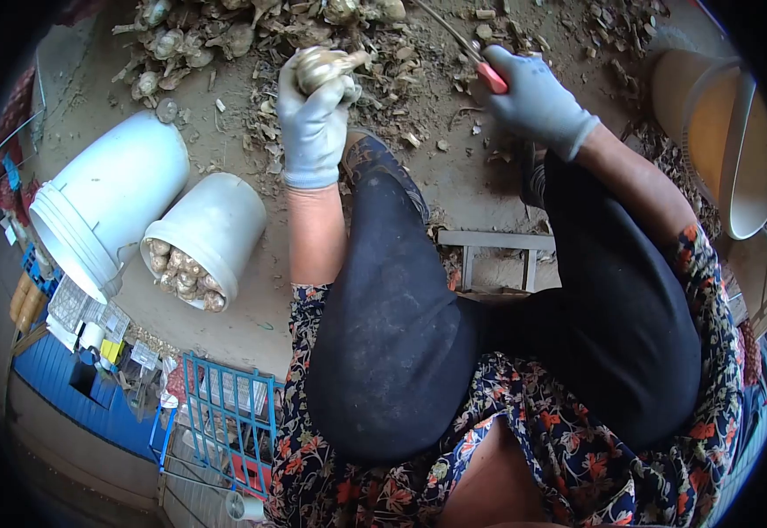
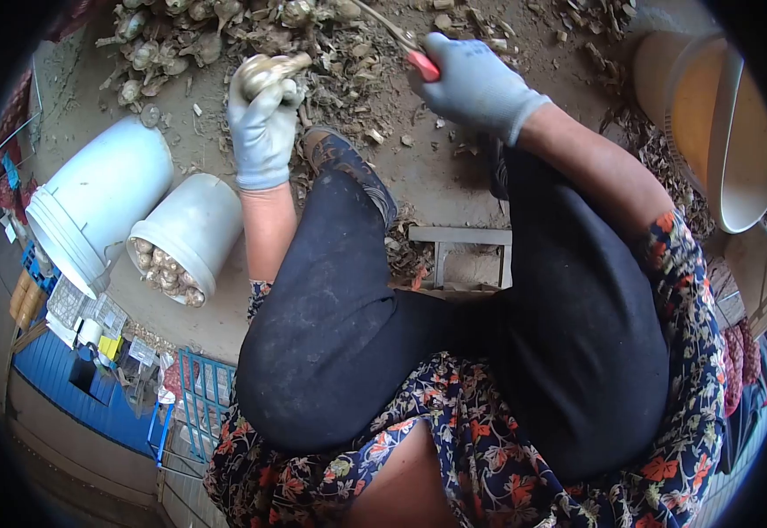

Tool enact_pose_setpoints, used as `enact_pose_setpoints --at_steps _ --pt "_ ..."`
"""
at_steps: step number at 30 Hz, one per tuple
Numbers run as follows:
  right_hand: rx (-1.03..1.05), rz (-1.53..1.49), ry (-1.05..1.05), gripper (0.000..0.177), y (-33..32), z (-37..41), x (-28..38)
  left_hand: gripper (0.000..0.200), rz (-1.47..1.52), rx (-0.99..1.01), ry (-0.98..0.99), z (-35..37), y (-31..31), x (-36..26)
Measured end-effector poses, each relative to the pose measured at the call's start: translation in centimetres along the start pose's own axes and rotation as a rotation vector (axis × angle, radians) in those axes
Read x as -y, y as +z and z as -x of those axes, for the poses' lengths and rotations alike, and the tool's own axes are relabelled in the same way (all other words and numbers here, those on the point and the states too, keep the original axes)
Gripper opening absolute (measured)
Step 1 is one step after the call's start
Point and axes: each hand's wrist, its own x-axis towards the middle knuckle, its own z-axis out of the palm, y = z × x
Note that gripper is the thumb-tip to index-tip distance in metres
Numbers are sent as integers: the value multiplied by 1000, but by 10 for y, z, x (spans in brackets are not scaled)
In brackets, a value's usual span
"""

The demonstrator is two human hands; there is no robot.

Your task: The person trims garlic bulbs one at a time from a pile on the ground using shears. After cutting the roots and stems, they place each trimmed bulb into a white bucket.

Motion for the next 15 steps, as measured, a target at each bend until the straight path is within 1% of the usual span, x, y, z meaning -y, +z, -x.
enact_pose_setpoints --at_steps 2,3,4,6,7,8,10,11,13,14,15 --pt "133 -108 -33 29 -7 10 1 48 269 26 36 2 -8 5" --pt "271 -143 28 30 -9 13 6 53 292 -6 41 5 -6 6" --pt "365 -273 40 31 -9 17 9 53 295 -8 44 6 -4 7" --pt "523 -650 92 31 5 18 11 55 270 39 34 8 -1 8" --pt "659 -794 155 33 8 15 13 58 199 31 15 10 -1 8" --pt "688 -855 110 32 12 13 20 58 200 30 16 10 -3 10" --pt "662 -911 40 24 16 8 28 60 52 35 76 8 -3 15" --pt "662 -909 40 24 18 5 31 60 1 10 79 9 -3 18" --pt "658 -1061 105 24 22 1 34 58 -24 -9 89 8 6 17" --pt "669 -1058 100 24 20 5 36 56 -53 -32 102 10 9 17" --pt "617 -1078 238 26 16 12 41 56 -80 -57 167 13 15 20"
